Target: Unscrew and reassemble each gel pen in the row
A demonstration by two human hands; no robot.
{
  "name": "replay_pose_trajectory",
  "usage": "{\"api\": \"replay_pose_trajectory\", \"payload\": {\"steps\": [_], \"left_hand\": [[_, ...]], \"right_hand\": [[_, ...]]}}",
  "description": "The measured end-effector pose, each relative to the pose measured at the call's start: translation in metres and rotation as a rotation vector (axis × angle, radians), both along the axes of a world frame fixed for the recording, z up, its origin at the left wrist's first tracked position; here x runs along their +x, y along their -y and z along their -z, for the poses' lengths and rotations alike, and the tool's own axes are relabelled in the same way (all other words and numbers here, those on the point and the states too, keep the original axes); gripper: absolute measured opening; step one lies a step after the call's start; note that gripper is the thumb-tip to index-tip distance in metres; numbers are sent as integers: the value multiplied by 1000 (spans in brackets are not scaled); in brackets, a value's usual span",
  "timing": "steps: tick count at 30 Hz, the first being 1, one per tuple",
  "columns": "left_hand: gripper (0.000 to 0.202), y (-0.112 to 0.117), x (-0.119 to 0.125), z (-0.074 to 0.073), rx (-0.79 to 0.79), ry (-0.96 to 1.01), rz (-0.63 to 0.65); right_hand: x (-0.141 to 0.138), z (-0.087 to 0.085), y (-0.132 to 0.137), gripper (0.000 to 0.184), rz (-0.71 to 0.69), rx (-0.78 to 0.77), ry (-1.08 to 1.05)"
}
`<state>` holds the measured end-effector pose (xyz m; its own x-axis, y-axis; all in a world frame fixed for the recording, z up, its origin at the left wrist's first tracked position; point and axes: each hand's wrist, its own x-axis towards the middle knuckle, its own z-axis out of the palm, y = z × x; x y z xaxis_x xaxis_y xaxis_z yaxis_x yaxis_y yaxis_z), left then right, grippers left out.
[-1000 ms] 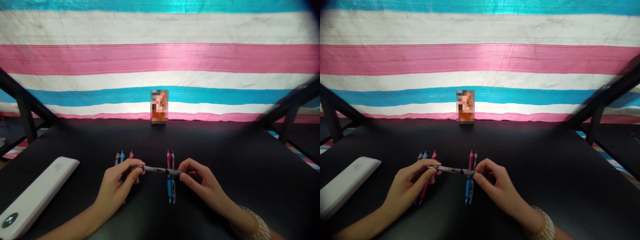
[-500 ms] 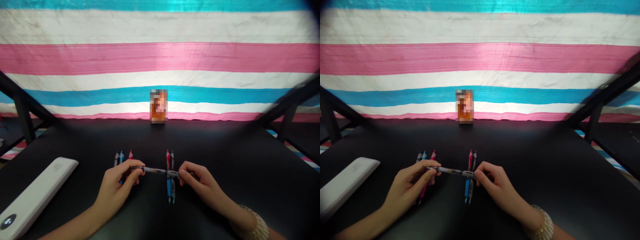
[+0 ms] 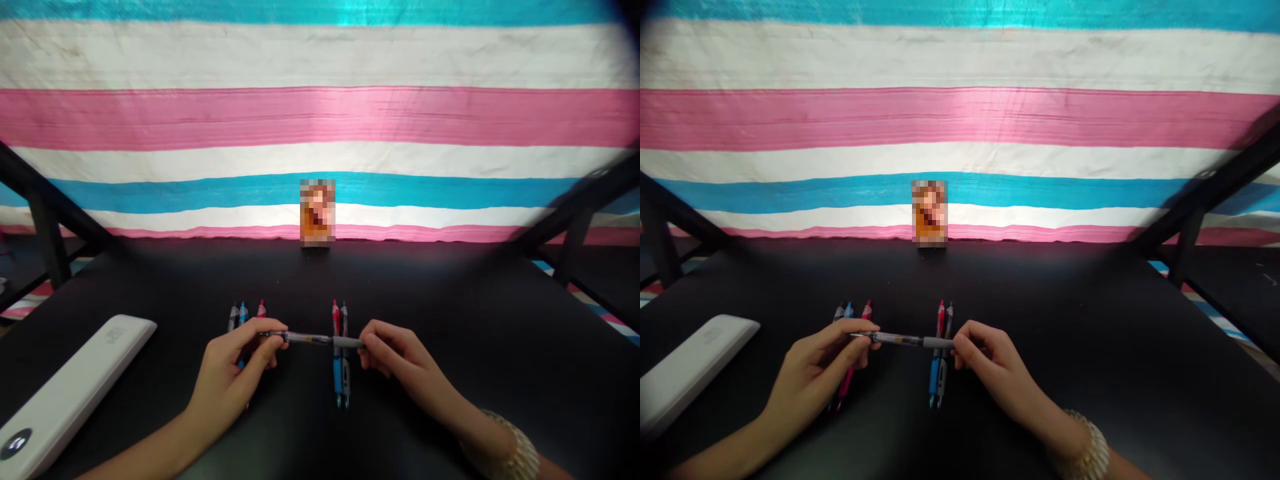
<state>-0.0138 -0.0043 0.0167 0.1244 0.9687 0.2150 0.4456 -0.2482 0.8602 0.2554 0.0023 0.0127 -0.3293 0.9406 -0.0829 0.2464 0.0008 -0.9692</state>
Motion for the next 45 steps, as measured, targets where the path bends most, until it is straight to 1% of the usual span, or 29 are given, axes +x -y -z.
{"api": "replay_pose_trajectory", "payload": {"steps": [2,4,6,10,12,14,19,22,26,33,40,45], "left_hand": [[14,0,0,0,0,1,1],[14,0,1,0,-1,3,-6],[14,0,1,-1,2,7,-12],[14,0,2,-1,5,13,-18],[15,0,2,-1,-5,18,-22],[15,0,2,0,-20,31,-31],[14,-1,1,1,-52,87,-43],[14,-3,1,1,-76,121,-47],[15,-4,1,-1,-106,163,-66],[13,-3,1,-6,-98,179,-103],[12,-3,-1,-4,-90,166,-102],[12,-2,-1,-4,-104,166,-110]], "right_hand": [[0,0,-1,45,-10,2,9],[0,1,-1,38,3,2,-12],[0,2,-1,33,13,-30,-68],[0,7,0,39,-2,-132,-135],[0,8,0,37,6,-155,-161],[1,8,-1,32,39,-167,-231],[2,8,-2,21,189,-208,-477],[3,6,-2,18,253,-214,-557],[6,6,-2,15,315,-209,-575],[12,14,-2,14,386,-154,-584],[14,14,-2,13,388,-83,-596],[14,14,-1,12,381,-78,-621]]}}
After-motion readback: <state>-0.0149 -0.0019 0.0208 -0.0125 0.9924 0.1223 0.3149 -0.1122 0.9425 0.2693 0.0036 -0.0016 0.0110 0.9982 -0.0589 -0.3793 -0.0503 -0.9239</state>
